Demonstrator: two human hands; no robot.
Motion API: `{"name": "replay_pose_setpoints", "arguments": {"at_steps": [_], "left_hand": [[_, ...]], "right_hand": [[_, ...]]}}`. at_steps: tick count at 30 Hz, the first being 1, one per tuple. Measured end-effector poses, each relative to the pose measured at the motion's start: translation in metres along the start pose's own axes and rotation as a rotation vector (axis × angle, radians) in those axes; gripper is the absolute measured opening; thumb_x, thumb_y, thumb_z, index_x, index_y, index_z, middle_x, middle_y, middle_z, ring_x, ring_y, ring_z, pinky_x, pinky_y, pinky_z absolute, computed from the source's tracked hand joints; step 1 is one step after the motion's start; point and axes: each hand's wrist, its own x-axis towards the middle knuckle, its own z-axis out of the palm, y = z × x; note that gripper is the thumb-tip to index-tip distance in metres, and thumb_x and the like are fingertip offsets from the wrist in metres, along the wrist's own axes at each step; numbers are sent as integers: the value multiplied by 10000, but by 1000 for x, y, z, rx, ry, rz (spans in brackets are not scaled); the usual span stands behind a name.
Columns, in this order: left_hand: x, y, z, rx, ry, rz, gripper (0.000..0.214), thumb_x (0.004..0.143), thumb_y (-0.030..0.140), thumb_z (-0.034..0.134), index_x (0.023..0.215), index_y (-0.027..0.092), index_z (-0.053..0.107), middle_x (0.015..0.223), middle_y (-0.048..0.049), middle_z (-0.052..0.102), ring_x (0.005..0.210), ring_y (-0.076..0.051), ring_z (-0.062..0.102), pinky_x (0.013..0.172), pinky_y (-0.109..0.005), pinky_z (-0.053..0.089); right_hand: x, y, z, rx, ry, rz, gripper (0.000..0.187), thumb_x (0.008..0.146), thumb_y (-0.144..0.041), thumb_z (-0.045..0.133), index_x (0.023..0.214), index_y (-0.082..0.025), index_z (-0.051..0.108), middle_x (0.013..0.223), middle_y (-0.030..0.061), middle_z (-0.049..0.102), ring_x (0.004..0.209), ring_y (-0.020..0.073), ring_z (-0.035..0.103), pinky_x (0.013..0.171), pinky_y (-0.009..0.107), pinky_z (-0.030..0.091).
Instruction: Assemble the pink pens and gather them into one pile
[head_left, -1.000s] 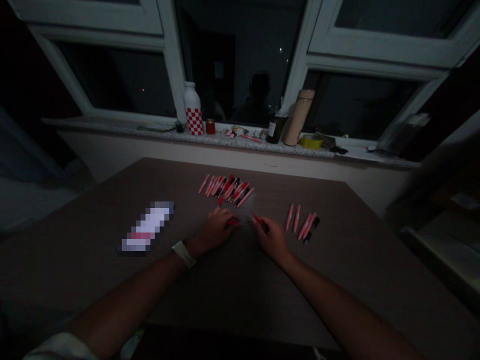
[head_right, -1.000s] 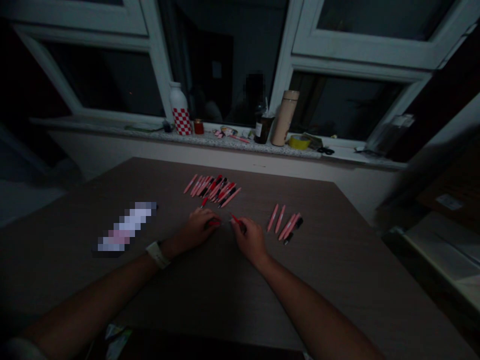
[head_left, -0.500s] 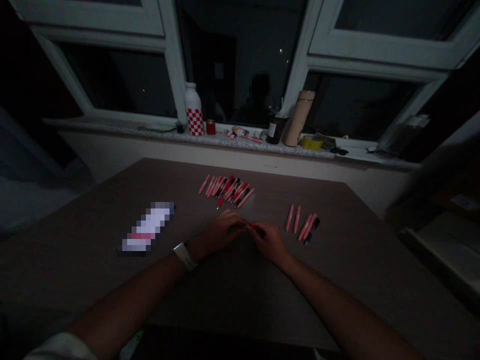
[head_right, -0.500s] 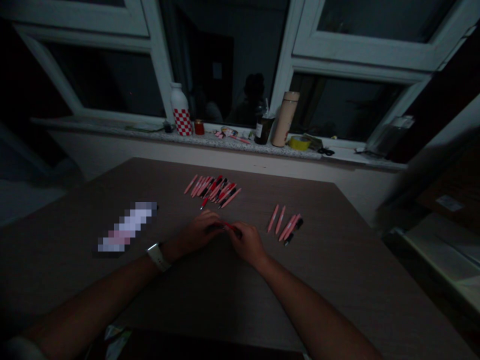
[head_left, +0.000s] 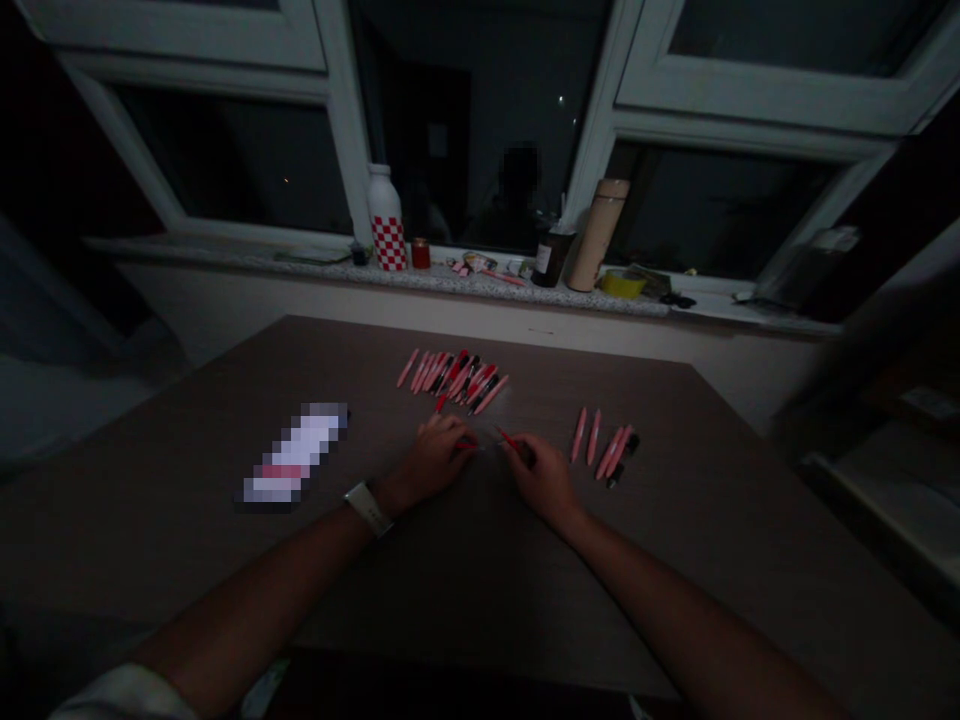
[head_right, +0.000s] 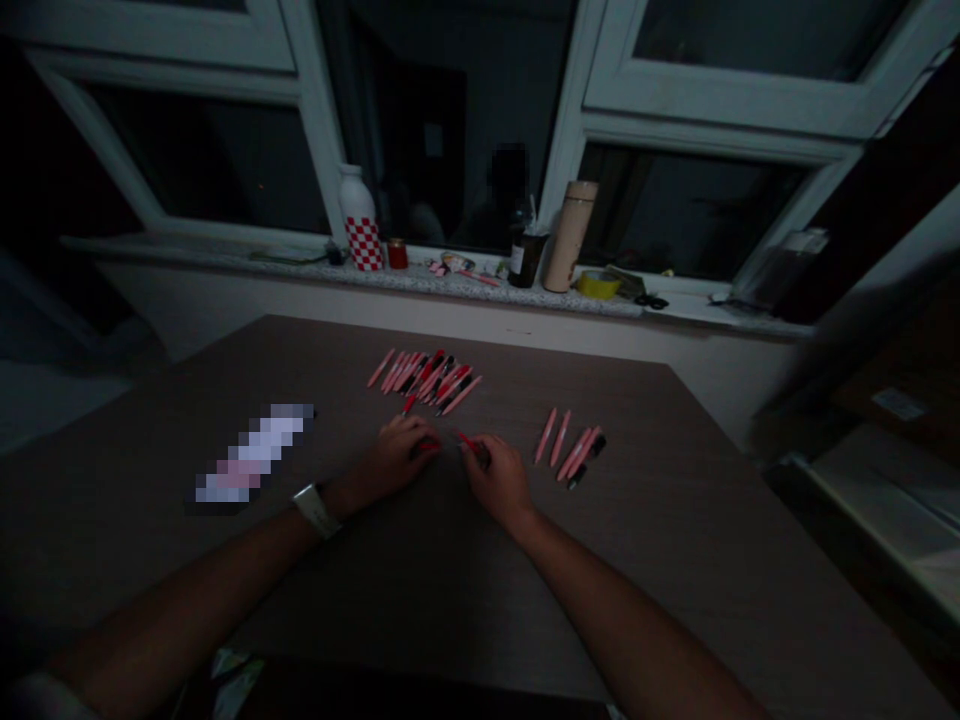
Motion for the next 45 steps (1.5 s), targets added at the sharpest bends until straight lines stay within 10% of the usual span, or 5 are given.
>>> {"name": "replay_pose_setpoints", "arguments": {"at_steps": [19,45], "left_hand": [[4,8,-5,-297,110,58,270,995,288,396,1135,213,615,1041,-54,676,996,-194,595,906,-353,454],[-1,11,-7,-285,-44,161,248,882,219,613,1128,247,631,1104,-27,684,1024,-178,629,908,-326,494]], "right_hand": [[0,1,1,13,-47,12,296,927,-404,493,776,-190,632,629,-11,583,561,128,492,532,235,322],[-3,-6,-4,140,-205,-62,275,966,-410,442,885,-189,583,699,-21,563,633,123,510,594,234,346]]}}
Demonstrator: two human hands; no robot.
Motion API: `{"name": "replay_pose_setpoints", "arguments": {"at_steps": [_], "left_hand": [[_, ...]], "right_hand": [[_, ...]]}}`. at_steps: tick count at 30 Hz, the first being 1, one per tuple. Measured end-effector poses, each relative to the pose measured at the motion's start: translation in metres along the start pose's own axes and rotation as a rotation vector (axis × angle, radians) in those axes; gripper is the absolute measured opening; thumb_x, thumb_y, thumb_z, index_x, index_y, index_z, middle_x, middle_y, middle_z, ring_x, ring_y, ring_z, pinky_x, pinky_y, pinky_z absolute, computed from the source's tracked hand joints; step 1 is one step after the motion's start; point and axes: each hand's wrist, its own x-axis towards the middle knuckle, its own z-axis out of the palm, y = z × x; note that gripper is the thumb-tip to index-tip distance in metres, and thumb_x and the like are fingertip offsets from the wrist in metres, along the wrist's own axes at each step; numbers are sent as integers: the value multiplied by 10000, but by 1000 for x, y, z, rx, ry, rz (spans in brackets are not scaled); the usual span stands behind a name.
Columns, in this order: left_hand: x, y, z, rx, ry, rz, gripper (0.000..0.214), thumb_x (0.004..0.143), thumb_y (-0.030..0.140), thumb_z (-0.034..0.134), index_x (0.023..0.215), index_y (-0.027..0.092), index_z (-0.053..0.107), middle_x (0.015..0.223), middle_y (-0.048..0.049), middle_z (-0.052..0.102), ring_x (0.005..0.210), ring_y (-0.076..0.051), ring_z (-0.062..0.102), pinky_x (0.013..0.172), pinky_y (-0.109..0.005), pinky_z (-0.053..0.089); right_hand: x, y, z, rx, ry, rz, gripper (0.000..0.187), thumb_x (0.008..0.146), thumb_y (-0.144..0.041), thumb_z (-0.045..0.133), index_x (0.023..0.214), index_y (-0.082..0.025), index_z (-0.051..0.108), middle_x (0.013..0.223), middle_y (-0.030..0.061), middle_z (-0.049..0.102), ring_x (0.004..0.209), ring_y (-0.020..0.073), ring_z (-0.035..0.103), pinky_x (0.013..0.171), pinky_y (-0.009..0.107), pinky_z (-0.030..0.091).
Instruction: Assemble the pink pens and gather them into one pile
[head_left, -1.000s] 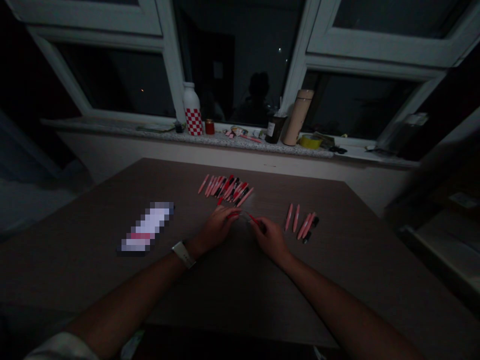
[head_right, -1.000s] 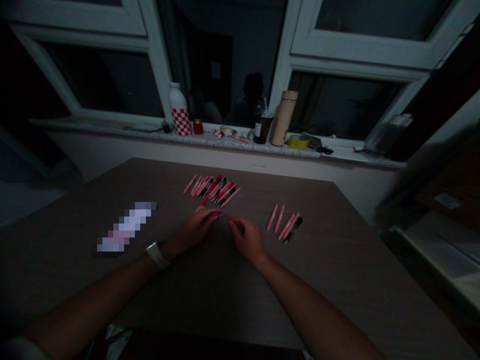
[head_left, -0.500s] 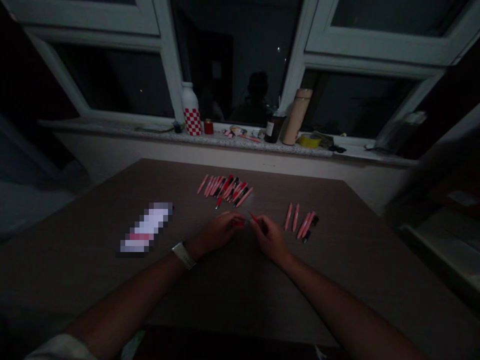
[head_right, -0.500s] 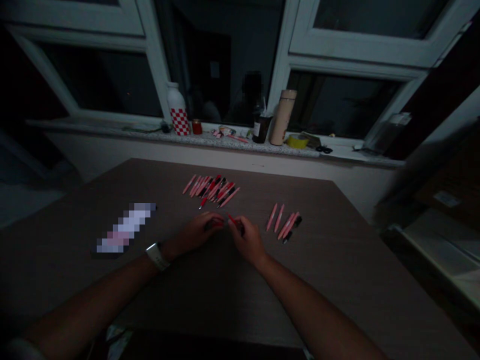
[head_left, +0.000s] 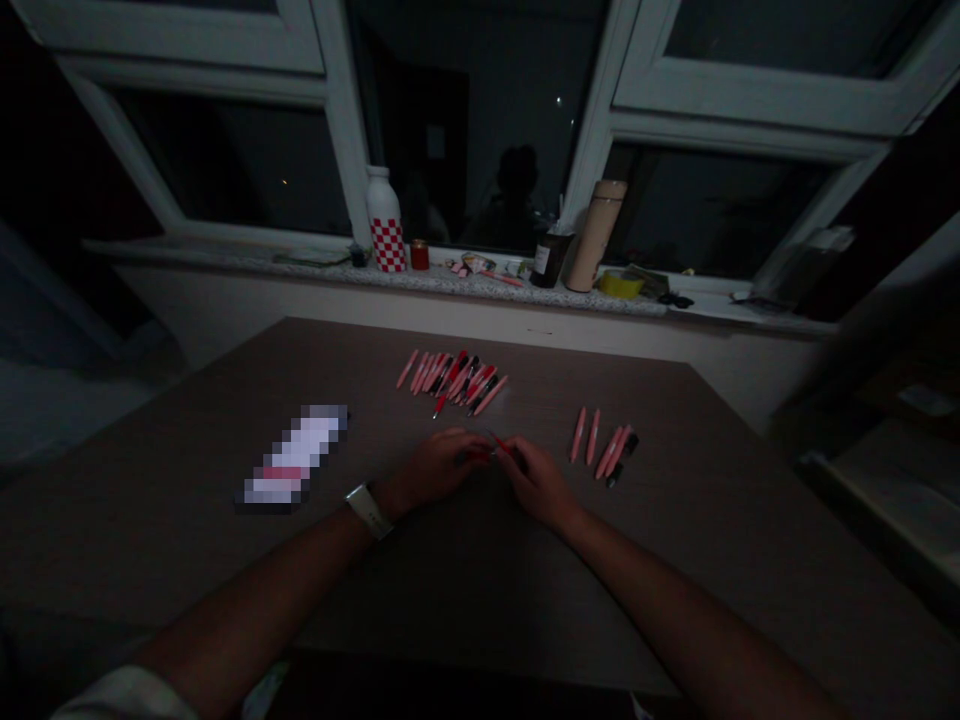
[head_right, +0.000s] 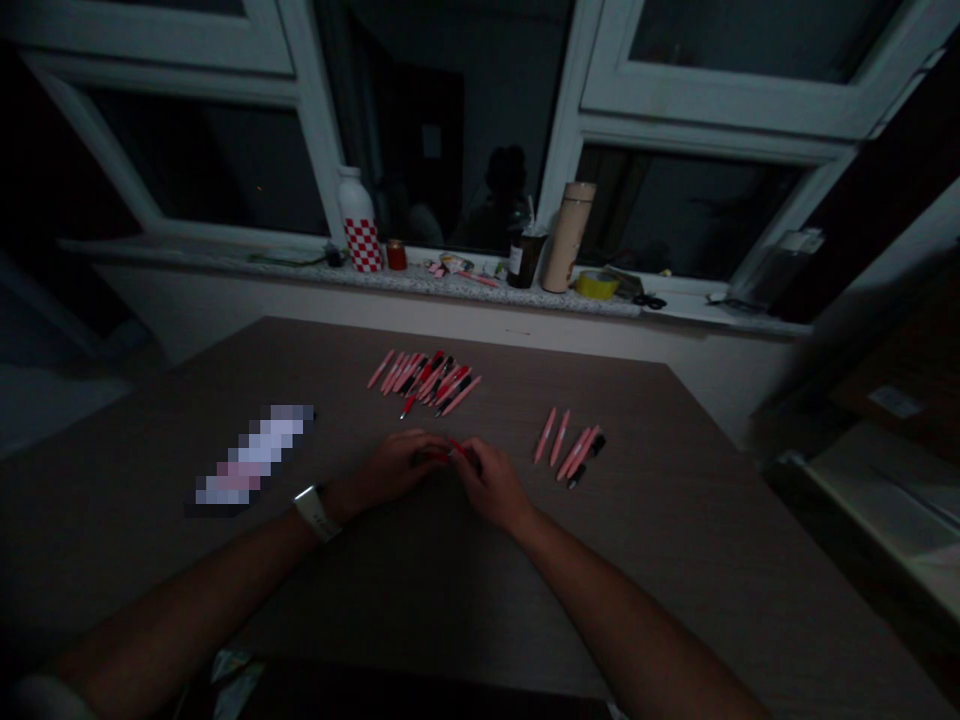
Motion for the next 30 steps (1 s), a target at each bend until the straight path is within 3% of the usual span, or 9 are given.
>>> {"name": "replay_pose_setpoints", "arguments": {"at_steps": [7,13,18,25,30], "left_hand": [[0,0,0,45,-5,29,236,898,221,587,1127,233,643,1047,-39,692,961,-173,640,850,-317,510],[2,3,2,63,-16,36,243,964,251,470,1160,219,609,1074,-52,687,982,-186,636,877,-350,501],[4,5,2,14,-7,-30,232,974,301,456,1143,228,597,1082,-42,680,986,-186,639,870,-335,502],[7,4,-1,28,221,-52,213,955,307,506,1109,198,604,1072,-62,672,1017,-198,614,906,-358,483],[9,9,-6,-7,292,-43,200,966,282,481,1075,182,615,1062,-67,658,1019,-189,600,907,-342,474]], "right_hand": [[1,1,0,3,-23,-13,271,969,-403,443,909,-189,598,723,-16,585,649,123,526,614,234,359],[1,3,0,-15,76,54,297,958,-418,447,849,-188,601,615,-42,492,562,115,465,536,233,300],[2,6,-1,-35,144,100,282,947,-396,455,818,-189,596,607,-38,500,563,117,476,545,233,304],[3,6,-1,-158,86,107,257,945,-382,458,833,-193,590,667,-12,571,605,132,517,567,241,310],[2,6,-1,-205,48,96,247,952,-377,455,845,-196,585,683,-3,593,608,136,529,565,243,310]]}}
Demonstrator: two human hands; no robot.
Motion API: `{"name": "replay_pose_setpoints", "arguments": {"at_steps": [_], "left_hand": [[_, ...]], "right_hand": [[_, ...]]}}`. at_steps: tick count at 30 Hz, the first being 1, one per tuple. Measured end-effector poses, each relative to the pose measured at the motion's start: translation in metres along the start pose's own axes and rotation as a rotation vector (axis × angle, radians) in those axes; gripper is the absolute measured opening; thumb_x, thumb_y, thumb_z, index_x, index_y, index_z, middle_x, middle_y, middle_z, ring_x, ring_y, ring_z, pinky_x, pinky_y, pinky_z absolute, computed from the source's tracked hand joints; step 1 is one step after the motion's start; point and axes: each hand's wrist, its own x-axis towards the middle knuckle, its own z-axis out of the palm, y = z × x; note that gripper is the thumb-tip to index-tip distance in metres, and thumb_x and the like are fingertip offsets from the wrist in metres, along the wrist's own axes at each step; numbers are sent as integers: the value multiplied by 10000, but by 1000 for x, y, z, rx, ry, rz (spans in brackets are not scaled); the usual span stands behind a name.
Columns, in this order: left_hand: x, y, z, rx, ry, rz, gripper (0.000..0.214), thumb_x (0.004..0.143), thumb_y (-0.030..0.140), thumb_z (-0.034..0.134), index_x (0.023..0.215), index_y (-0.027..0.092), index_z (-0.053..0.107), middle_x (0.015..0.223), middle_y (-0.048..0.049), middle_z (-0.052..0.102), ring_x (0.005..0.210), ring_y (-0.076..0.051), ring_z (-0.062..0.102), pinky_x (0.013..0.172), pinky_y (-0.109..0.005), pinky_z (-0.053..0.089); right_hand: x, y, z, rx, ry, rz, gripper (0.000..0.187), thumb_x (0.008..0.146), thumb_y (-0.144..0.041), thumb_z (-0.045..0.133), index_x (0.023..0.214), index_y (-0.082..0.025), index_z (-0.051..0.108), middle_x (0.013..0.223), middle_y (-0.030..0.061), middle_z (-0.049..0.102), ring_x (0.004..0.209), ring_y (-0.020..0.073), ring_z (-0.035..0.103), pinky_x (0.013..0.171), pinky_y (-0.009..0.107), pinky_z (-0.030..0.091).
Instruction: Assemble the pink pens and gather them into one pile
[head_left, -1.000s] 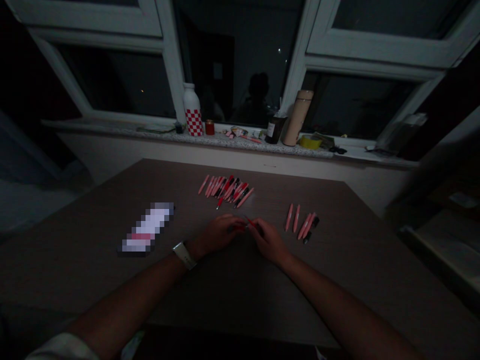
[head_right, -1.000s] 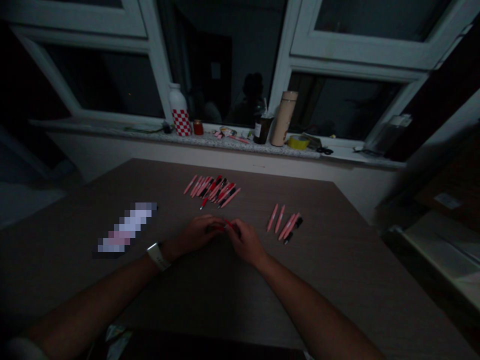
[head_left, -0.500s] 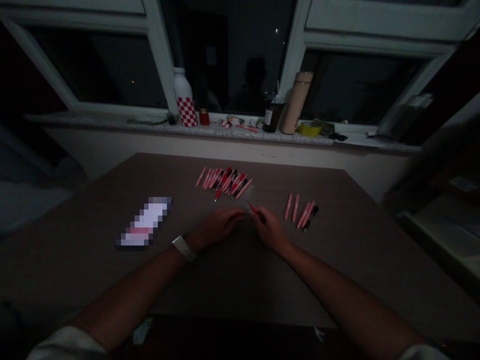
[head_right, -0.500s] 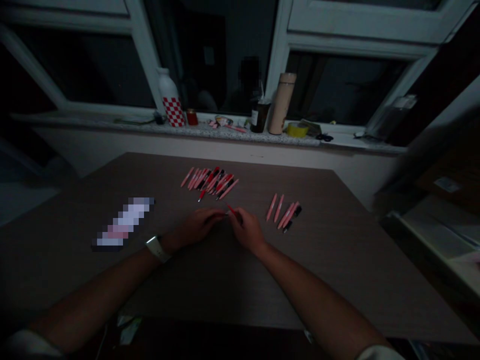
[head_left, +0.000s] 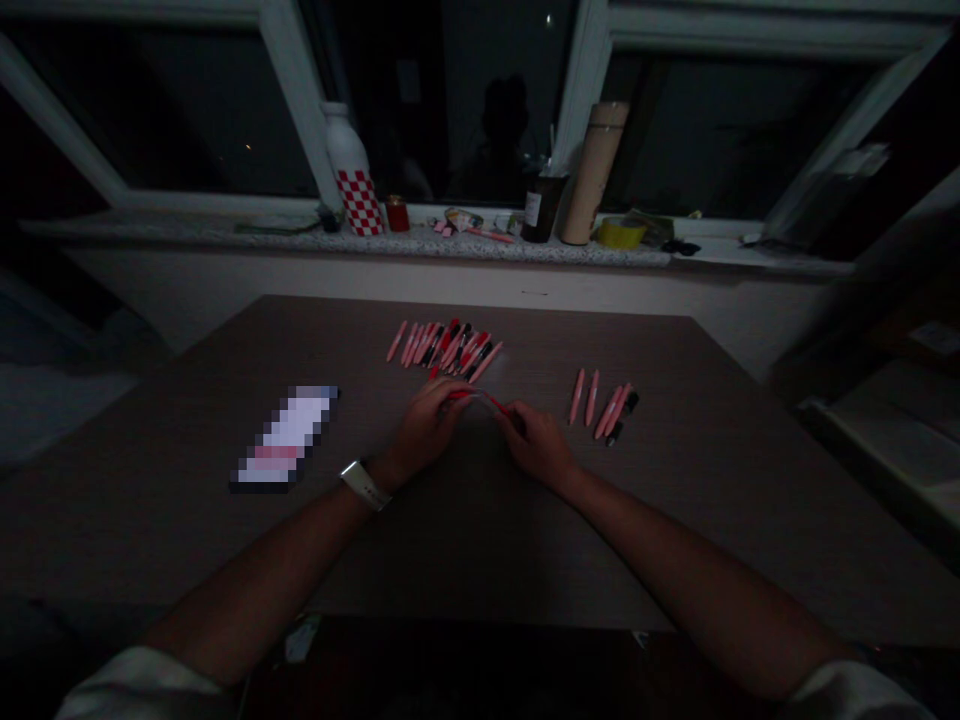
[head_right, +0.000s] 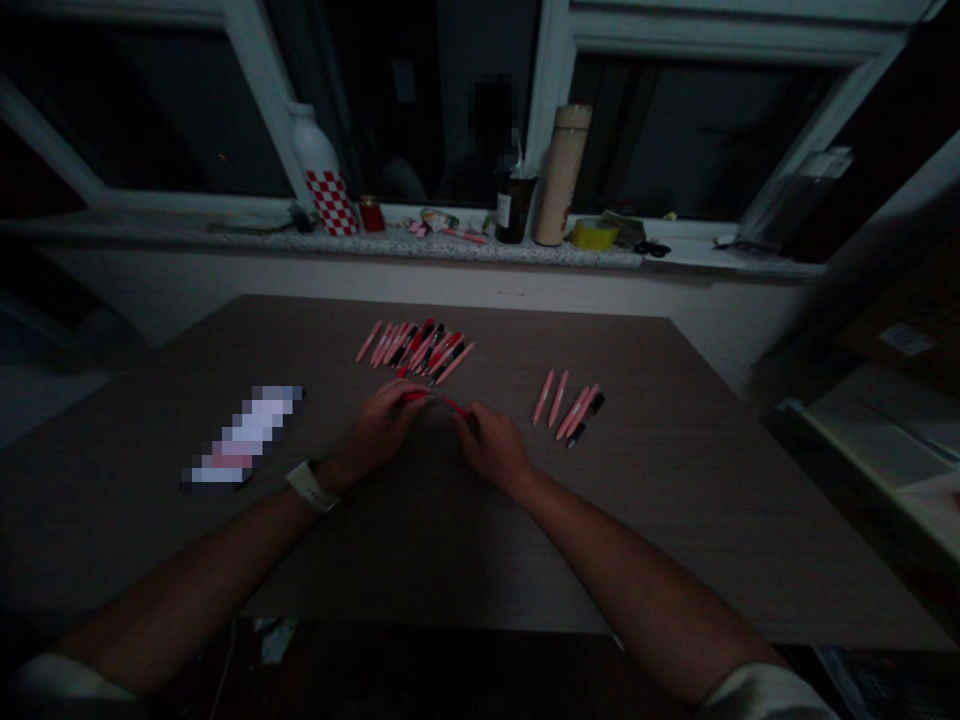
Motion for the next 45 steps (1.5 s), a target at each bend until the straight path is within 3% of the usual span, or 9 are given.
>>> {"name": "replay_pose_setpoints", "arguments": {"at_steps": [7,14,22,29,38,45], "left_hand": [[0,1,-1,3,37,-66,222,970,300,464,1091,179,606,1072,-71,644,1026,-192,591,897,-334,474],[1,0,-1,-22,25,-48,209,974,278,459,1075,174,610,1057,-65,636,1013,-182,585,903,-325,461],[0,1,-3,-48,-78,12,209,979,263,440,1060,189,618,1047,-72,620,1025,-185,574,905,-338,467],[-3,-1,-1,-6,-222,72,126,911,241,580,1011,201,645,981,-57,661,960,-193,595,872,-353,476],[-3,1,1,3,-231,-9,132,871,315,652,928,201,687,888,-43,673,846,-178,612,761,-316,498],[-4,3,-1,10,-241,49,118,857,305,671,926,218,709,878,-41,690,854,-186,607,774,-325,493]], "right_hand": [[0,1,1,-32,-11,-9,231,954,-365,459,875,-197,597,738,15,632,648,146,559,599,248,338],[-1,0,2,-73,-21,-29,207,956,-344,469,896,-198,603,752,8,637,658,142,564,611,248,335],[-3,-7,0,-210,-60,-64,230,956,-360,467,911,-196,622,791,41,667,687,161,584,619,266,340],[-4,-15,-6,-327,-119,-89,201,925,-342,500,928,-200,642,858,80,691,730,197,615,623,285,363],[-6,-15,-5,-350,-149,-171,234,936,-339,464,979,-189,637,884,95,694,740,222,622,635,308,391],[-6,-11,-1,-314,-165,-150,210,922,-342,489,966,-207,644,859,75,694,725,209,613,643,301,395]]}}
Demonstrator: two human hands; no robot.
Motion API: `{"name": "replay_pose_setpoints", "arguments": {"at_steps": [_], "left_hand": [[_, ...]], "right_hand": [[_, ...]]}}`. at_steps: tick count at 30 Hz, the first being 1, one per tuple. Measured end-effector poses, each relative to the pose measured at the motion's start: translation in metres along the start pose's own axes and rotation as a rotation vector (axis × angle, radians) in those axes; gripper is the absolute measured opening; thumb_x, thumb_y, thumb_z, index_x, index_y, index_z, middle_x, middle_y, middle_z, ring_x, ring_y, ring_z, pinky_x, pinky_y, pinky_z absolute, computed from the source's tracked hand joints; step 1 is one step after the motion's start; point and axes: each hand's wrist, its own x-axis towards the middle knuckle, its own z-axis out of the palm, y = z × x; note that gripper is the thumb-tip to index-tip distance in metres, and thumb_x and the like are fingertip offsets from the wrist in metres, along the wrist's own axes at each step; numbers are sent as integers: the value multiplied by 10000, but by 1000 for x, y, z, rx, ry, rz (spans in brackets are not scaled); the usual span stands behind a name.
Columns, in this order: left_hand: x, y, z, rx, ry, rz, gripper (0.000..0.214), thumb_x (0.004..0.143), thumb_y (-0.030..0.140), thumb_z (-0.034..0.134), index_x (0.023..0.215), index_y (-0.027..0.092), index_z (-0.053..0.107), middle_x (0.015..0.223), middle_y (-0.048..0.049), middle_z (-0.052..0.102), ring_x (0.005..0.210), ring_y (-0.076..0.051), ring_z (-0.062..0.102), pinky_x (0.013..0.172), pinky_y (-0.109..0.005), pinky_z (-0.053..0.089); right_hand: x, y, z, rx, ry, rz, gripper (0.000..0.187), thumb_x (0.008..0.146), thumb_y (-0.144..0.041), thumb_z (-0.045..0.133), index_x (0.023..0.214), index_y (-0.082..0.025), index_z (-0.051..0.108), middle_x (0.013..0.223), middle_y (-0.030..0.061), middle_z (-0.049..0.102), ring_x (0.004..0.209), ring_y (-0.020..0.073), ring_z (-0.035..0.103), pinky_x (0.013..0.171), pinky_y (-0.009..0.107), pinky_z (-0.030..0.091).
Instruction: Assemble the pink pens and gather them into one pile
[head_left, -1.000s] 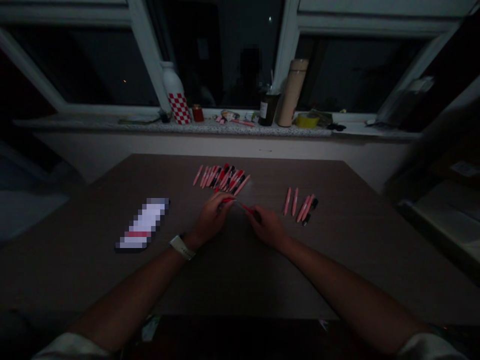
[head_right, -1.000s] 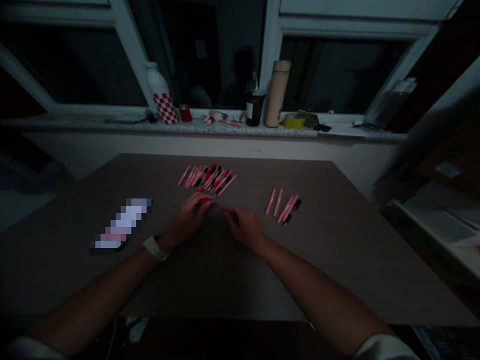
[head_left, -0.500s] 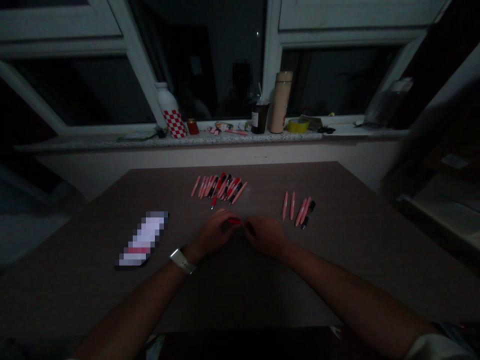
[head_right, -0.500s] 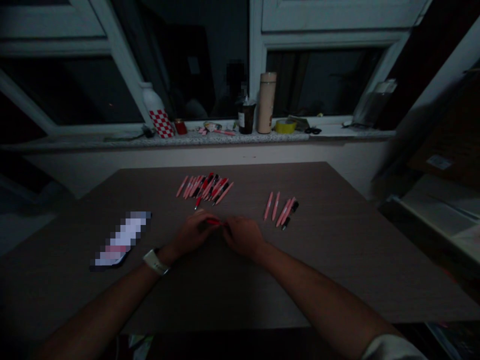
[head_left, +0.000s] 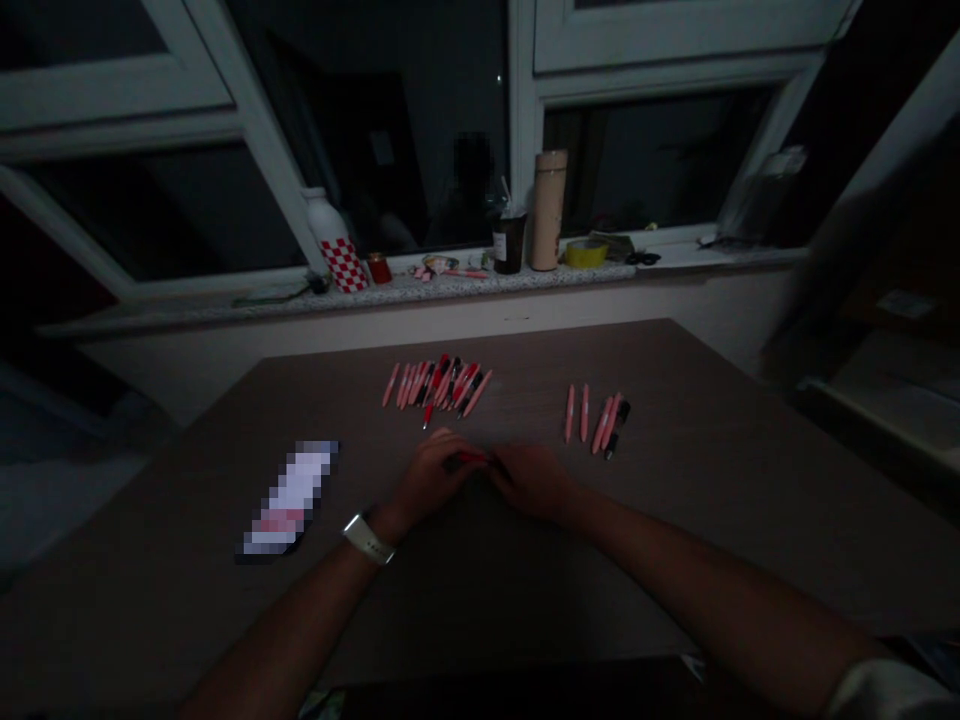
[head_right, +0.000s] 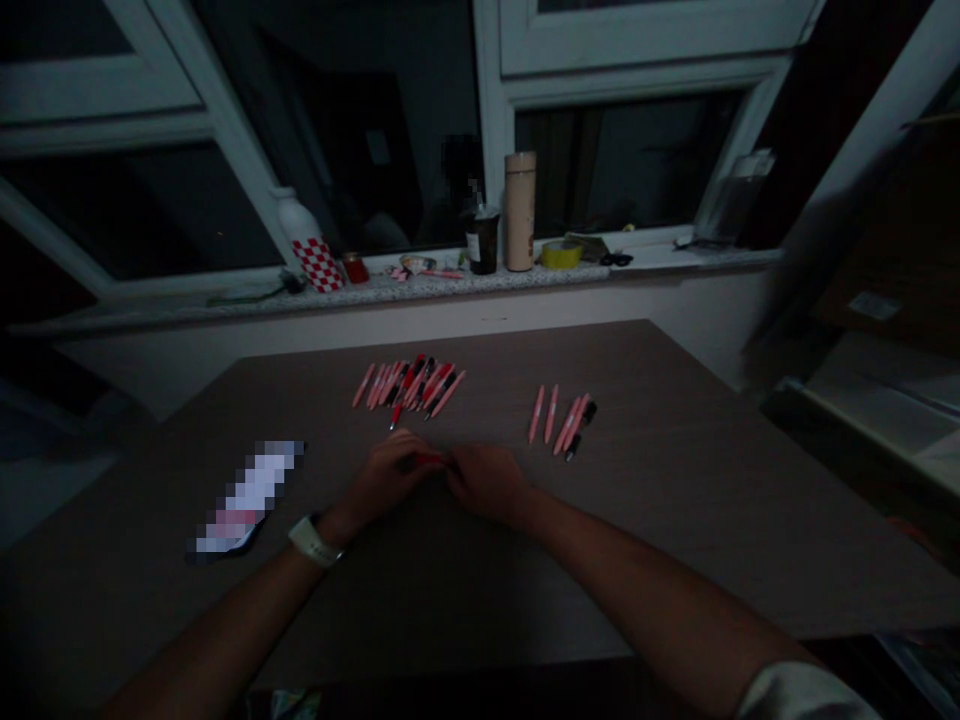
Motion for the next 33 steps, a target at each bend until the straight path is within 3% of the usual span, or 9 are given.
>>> {"name": "replay_pose_setpoints", "arguments": {"at_steps": [4,8,11,13,16,20,24,28,33], "left_hand": [[0,0,1,9,-30,-31,119,854,317,674,906,217,711,842,-34,684,813,-182,605,732,-312,490],[0,2,2,14,-36,-26,128,857,299,669,957,222,691,909,-33,695,875,-190,609,799,-332,483],[0,2,2,81,2,-128,206,877,372,631,992,204,659,929,-51,677,863,-202,609,774,-341,481],[0,0,2,128,-2,-172,229,920,395,552,893,189,650,843,-50,655,792,-197,600,719,-333,473],[0,-2,3,113,-29,-132,245,947,368,504,835,189,629,810,-42,637,780,-188,594,719,-320,469],[0,-1,3,56,9,-128,192,913,369,570,987,198,614,937,-48,657,848,-187,604,742,-310,479],[0,-2,3,77,2,-135,210,936,365,527,867,194,627,820,-37,645,775,-179,595,705,-300,468],[0,-1,3,28,28,-105,200,905,363,584,1012,196,609,940,-50,657,861,-185,604,780,-309,476],[1,1,1,43,-3,-108,188,929,345,542,891,189,639,855,-47,643,820,-186,600,747,-306,465]], "right_hand": [[-1,1,2,48,17,-27,200,910,-325,502,989,-210,645,879,73,697,743,210,613,667,306,403],[0,1,4,93,35,-9,186,897,-312,521,993,-215,647,869,73,696,719,211,608,651,307,400],[1,0,4,83,41,25,190,914,-314,494,994,-217,635,862,64,693,711,201,607,635,299,389],[1,0,3,53,39,33,200,929,-334,476,976,-216,630,851,59,692,702,193,605,625,295,382],[1,-1,1,27,37,32,207,937,-352,474,958,-217,629,845,57,692,694,185,604,620,289,375],[1,-2,-1,30,24,51,199,937,-348,481,958,-218,630,838,66,699,689,188,613,611,285,368],[1,-3,-3,-3,-12,67,242,949,-358,450,988,-201,630,876,80,706,729,202,633,634,286,381],[2,-4,-5,-11,-73,93,278,963,-367,421,1034,-183,616,932,83,704,797,205,647,669,280,392],[1,-4,-6,-3,-90,84,296,974,-372,400,1065,-177,604,970,88,699,837,209,646,711,293,400]]}}
